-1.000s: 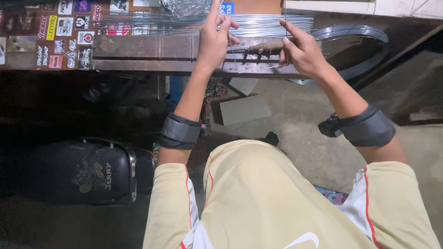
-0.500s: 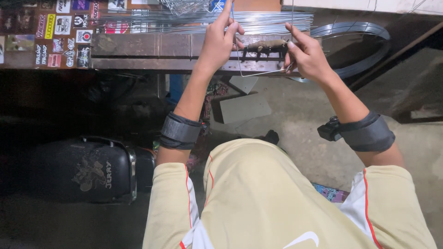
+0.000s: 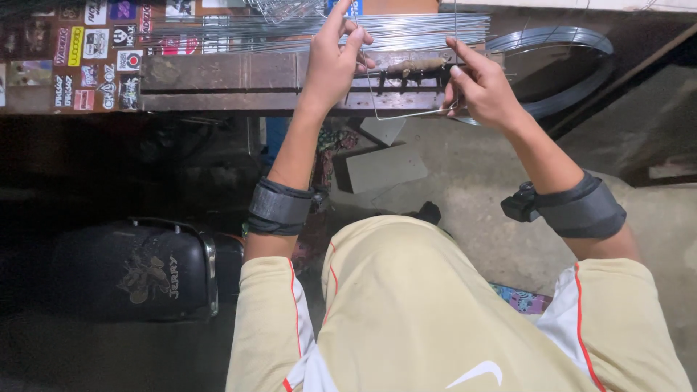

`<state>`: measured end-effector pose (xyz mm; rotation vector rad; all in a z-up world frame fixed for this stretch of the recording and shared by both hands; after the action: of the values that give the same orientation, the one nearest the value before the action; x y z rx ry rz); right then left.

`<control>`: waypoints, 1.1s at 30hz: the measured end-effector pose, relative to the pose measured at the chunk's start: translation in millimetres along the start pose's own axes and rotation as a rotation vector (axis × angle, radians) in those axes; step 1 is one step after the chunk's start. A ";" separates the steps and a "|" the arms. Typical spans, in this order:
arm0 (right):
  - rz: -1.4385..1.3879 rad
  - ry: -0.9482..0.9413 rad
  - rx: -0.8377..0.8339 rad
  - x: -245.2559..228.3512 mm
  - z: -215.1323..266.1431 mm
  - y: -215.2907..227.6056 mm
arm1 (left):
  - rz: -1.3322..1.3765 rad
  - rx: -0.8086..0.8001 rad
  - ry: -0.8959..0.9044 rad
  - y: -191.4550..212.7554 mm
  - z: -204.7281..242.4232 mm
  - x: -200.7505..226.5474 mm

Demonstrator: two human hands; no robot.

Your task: The person bends metal wire into rectangular frames using a workbench jig.

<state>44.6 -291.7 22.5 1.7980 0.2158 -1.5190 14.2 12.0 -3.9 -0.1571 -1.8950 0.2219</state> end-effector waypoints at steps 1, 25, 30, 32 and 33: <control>0.000 0.001 -0.001 -1.3 0.3 -0.3 | -0.001 0.001 0.000 -0.4 0.5 3.0; 0.089 -0.042 -0.104 -13.7 14.2 -3.3 | 0.241 0.123 0.112 12.0 4.6 2.6; 0.035 -0.064 -0.111 -6.6 19.2 -0.2 | 0.280 0.160 0.107 21.7 6.5 -2.7; 0.048 -0.055 -0.113 -5.5 19.7 0.1 | 0.285 0.194 0.124 22.4 8.5 -5.2; 0.060 -0.048 -0.110 -5.0 20.4 0.3 | 0.290 0.225 0.142 22.6 9.4 -6.5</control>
<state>27.6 -303.2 27.0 1.6657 0.2159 -1.4779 7.5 31.9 -18.1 -0.2875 -1.6877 0.6027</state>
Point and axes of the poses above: each hand's wrist, its own z-axis away from the middle knuckle, its own y-axis out of the back of the hand, x = y × z, the point moved 1 cm from there along -z, towards the middle knuckle, and after that the axes turned 14 degrees about z, right-handed, at the moved point
